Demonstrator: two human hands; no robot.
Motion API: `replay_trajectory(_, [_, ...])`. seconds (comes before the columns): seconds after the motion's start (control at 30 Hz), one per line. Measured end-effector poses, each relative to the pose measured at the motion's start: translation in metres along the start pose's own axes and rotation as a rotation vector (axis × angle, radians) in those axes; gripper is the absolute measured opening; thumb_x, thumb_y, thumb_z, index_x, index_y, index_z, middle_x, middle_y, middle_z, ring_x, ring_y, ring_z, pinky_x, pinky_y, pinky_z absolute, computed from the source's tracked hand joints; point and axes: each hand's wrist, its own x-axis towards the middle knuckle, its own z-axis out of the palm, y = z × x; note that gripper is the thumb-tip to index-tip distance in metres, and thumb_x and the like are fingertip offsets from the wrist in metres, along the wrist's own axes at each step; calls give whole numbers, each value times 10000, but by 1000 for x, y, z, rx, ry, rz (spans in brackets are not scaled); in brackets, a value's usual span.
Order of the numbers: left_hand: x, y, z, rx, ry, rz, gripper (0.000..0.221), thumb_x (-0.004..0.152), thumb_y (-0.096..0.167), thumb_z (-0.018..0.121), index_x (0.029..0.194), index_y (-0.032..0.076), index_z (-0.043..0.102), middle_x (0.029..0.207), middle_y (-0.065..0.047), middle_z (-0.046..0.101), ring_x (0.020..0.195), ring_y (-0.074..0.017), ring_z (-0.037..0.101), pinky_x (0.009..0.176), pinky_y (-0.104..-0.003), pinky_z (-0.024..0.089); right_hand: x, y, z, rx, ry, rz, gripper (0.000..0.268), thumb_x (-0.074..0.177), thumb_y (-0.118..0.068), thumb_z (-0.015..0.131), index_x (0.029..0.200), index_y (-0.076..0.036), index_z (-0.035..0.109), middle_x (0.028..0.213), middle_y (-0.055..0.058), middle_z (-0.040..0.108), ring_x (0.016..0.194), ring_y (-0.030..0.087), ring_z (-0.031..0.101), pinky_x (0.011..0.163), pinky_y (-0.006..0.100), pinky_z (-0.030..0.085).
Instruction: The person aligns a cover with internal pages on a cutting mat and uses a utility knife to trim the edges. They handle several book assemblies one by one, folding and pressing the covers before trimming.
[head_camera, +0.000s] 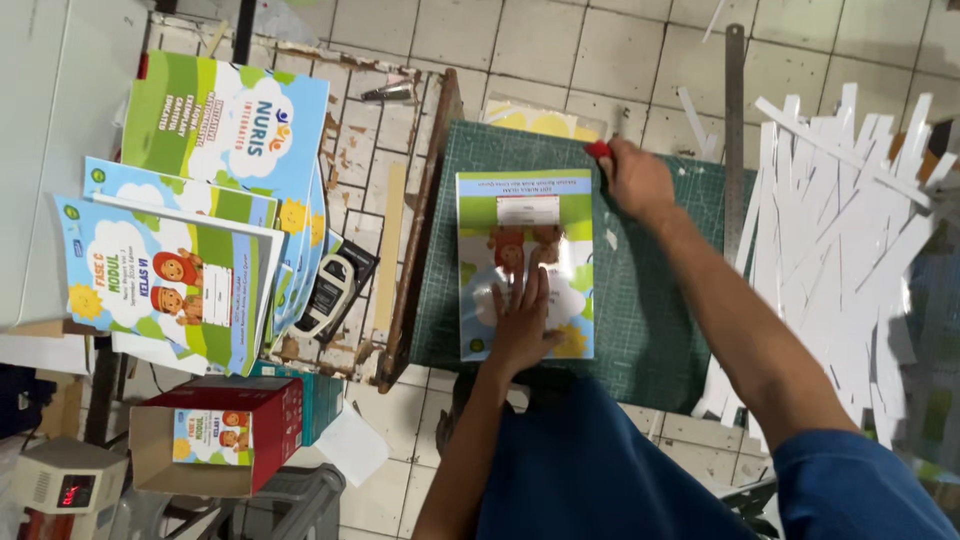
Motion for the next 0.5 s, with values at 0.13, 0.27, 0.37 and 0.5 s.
replay_trajectory(0.13, [11,-10,-7,99,-71,8,1220,795,567,768,1632,34,58,1719,-165,-18,1580,-370,-42,1179,-742,15,10,0,-29,93,-51,131,314,1087,-310,538,1272,-60,571,982,216,736,903,459,685,768,564,529])
replay_trajectory(0.27, [8,-11,-10,148,22,52,1167,844,676,685,1632,33,114,1721,-174,29,1591,-357,-6,1197,-718,12,-30,-17,-39,115,-27,-79,293,1073,-339,547,1235,-110,633,1072,175,734,892,426,705,742,525,578])
replay_trajectory(0.37, [5,-7,-11,101,89,38,1174,837,717,653,1632,26,135,1730,-148,69,1600,-331,36,1224,-704,29,-76,-35,-39,70,-83,-145,270,1056,-322,525,1220,-140,640,1116,120,730,812,339,728,654,438,605])
replay_trajectory(0.5, [4,6,-12,165,135,1,1187,785,727,656,1612,32,163,1715,-129,116,1589,-322,86,1210,-724,37,-101,-42,-30,-193,-146,-172,249,1046,-274,553,1260,-154,599,987,89,669,818,262,724,561,394,591])
